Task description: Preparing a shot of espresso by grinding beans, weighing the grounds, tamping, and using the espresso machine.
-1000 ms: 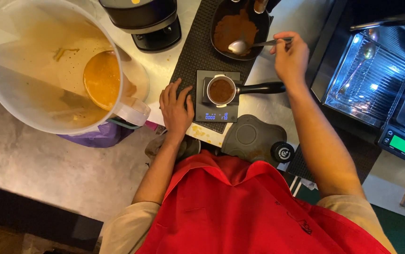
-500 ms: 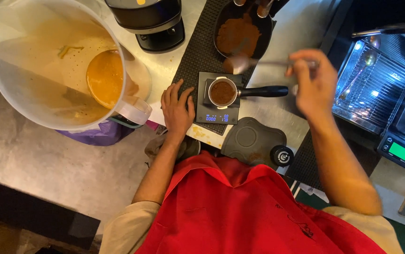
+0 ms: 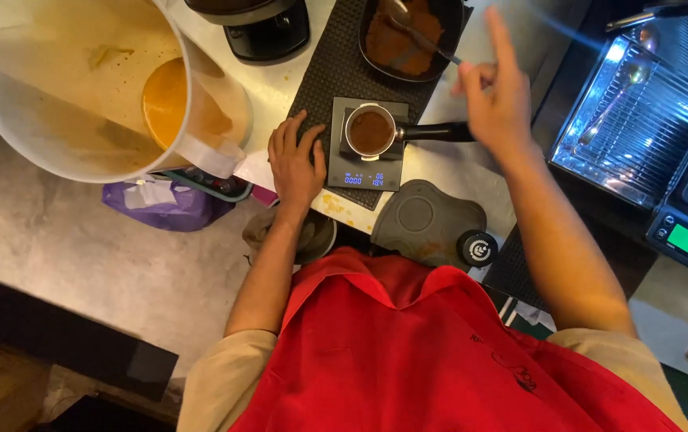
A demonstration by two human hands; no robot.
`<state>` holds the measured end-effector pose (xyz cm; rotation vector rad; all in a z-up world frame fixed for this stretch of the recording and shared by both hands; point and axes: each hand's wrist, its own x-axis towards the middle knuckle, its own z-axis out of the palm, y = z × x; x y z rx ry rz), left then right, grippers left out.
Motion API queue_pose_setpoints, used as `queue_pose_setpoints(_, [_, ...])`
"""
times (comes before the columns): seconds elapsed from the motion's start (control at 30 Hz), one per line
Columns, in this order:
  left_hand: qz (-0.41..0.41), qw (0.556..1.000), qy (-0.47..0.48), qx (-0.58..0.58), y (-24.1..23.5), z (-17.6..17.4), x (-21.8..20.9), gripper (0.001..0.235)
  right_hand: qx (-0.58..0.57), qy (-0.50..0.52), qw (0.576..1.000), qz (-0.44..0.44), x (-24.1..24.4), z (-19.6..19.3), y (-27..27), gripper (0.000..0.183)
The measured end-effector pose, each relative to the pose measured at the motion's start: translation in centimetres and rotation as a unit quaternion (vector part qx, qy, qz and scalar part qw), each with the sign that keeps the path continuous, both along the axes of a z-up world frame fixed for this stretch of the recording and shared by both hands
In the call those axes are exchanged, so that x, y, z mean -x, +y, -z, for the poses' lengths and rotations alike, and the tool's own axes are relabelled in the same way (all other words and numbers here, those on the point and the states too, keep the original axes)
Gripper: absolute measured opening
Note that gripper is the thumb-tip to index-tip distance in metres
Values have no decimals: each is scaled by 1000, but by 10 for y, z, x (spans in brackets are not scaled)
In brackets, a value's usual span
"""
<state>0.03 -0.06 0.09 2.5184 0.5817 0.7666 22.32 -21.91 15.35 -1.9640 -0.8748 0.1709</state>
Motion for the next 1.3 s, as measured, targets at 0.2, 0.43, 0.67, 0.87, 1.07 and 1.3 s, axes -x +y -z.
queue_pose_setpoints(0.2, [9, 999, 23, -31, 3, 1, 1, 19, 452, -37, 877, -156, -7, 4, 18, 72])
queue_pose_setpoints(0.43, [30, 999, 18, -21, 5, -1, 5, 20, 350, 297, 872, -169, 5, -10, -19, 68])
queue_pose_setpoints(0.67, [135, 985, -68, 79, 15, 7, 11, 31, 107, 422, 894, 108, 218, 8, -157, 42])
queue_pose_setpoints(0.87, [372, 911, -72, 161, -91, -59, 29, 24, 18, 460, 791, 402, 393, 108, -156, 47])
queue_pose_setpoints(1.07, [568, 785, 164, 186, -183, -75, 35, 74, -10, 457, 778, 432, 408, 154, -145, 44])
queue_pose_setpoints(1.3, [575, 774, 235, 126, -214, -68, 39, 104, 46, 441, 811, 382, 384, 139, -163, 49])
